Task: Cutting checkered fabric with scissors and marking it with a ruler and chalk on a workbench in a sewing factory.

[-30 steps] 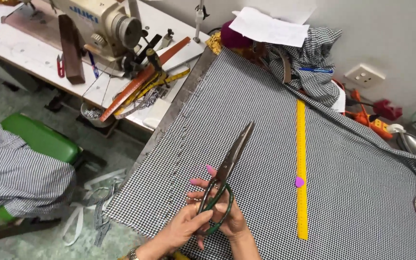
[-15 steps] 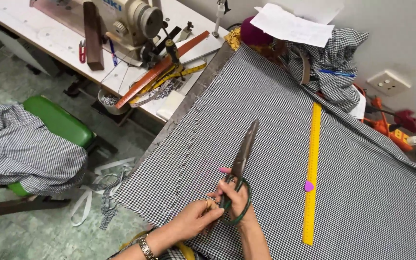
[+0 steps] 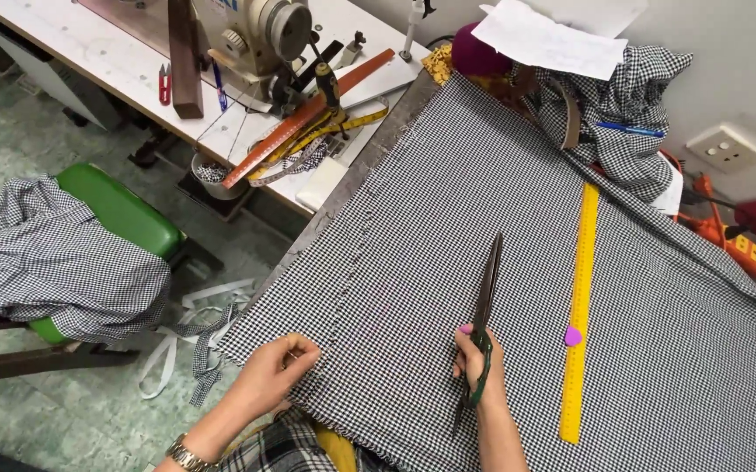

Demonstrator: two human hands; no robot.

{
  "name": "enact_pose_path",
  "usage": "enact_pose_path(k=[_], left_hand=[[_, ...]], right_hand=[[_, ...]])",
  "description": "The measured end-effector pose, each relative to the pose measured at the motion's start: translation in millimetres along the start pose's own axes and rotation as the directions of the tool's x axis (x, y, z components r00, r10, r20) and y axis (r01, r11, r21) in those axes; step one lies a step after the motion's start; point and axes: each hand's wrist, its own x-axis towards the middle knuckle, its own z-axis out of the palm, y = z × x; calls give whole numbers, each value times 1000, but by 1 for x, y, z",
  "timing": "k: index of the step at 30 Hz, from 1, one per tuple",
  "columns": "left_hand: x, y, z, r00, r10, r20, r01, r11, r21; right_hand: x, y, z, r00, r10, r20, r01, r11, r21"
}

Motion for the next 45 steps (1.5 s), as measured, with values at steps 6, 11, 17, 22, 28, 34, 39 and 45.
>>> enact_pose_path(k=[6,11,17,22,28,34,39,45], left_hand=[[-3,-11,-7,994,-72,-87,78,994,72],[1,-22,8,981,123,-153,-56,922,382],[33,-30,60,650,751,-118,-506,543,670],[48,-12,111,697,689,199,-570,364,737],[47,-39,131,452,838,305,-515,-34,856],[28,-48,107,464,795,391,-475,-149,867],[23,-61,79,459,788,411,-486,-165,858],[24,-64,41,408,786,465,-556,-190,809]], right_hand=[[2,10,0,999,30,13,-30,999,11],[-5,7,3,997,55,50,-59,994,87],[-11,10,-1,991,81,110,-96,986,136],[-22,13,-8,982,71,178,-88,992,88],[-38,23,-19,968,157,195,-172,983,61],[-56,40,-27,951,231,204,-246,968,55],[-73,60,-37,949,233,213,-240,971,8],[-99,70,-35,933,335,128,-340,940,12]])
